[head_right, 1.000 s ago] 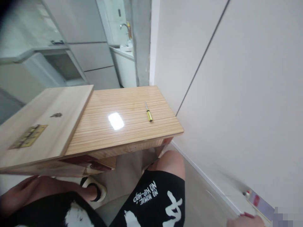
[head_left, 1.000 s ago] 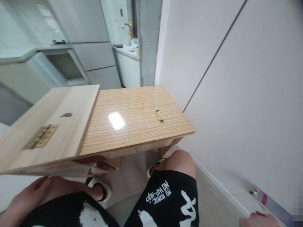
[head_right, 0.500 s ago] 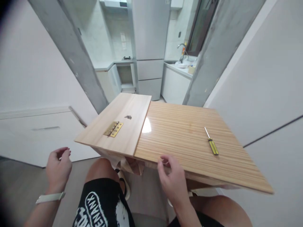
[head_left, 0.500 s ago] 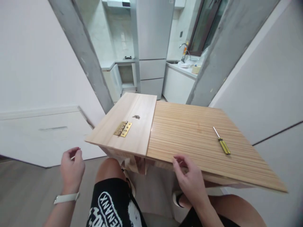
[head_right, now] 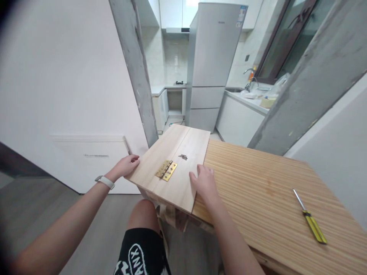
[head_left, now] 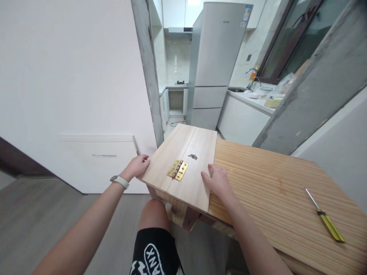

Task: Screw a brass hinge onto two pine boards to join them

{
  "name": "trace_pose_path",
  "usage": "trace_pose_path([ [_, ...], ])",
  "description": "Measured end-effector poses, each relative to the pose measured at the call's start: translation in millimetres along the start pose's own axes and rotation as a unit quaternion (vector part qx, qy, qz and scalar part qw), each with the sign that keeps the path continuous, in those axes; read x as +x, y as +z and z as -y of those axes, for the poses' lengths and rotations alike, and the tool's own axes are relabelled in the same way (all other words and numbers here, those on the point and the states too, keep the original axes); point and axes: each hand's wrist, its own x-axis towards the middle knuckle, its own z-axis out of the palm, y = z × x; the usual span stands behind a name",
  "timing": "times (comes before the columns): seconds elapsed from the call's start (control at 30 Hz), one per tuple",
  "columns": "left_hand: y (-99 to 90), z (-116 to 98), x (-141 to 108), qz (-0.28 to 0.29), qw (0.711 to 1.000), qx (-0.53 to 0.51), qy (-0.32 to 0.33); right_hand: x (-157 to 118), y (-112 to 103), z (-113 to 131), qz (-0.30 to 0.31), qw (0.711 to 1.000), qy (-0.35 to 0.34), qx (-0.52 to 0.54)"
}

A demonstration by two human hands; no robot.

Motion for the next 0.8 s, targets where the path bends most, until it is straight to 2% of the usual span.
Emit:
trace_pose_path([
  [0.23, 7.7, 0.3, -3.7, 0.012, 0.999, -0.031, 0.006, -5.6, 8.9, -8.7, -0.014, 1.000, -0.006, 0.016],
  [0.4, 8.7, 3.8, -3.3, 0.010, 0.999, -0.035, 0.000, -8.0, 5.6, -8.2, -0.017, 1.000, 0.000, 0.026],
  [0.63, 8.8, 9.0, 0.3, 0.021, 0.999, -0.035, -0.008, -14.6, 16.2, -3.8, -0.050, 0.998, -0.009, 0.046],
  [0.73, 10.4, 11.3, 2.1, 0.006, 1.000, -0.024, -0.011, -18.4, 1.7, -15.8, -0.100, 0.992, 0.008, 0.071],
  [0.8, 12.5, 13.3, 2.0, -0.007, 1.000, -0.016, -0.008, -24.5, -22.3, -40.7, -0.175, 0.982, 0.061, 0.043],
])
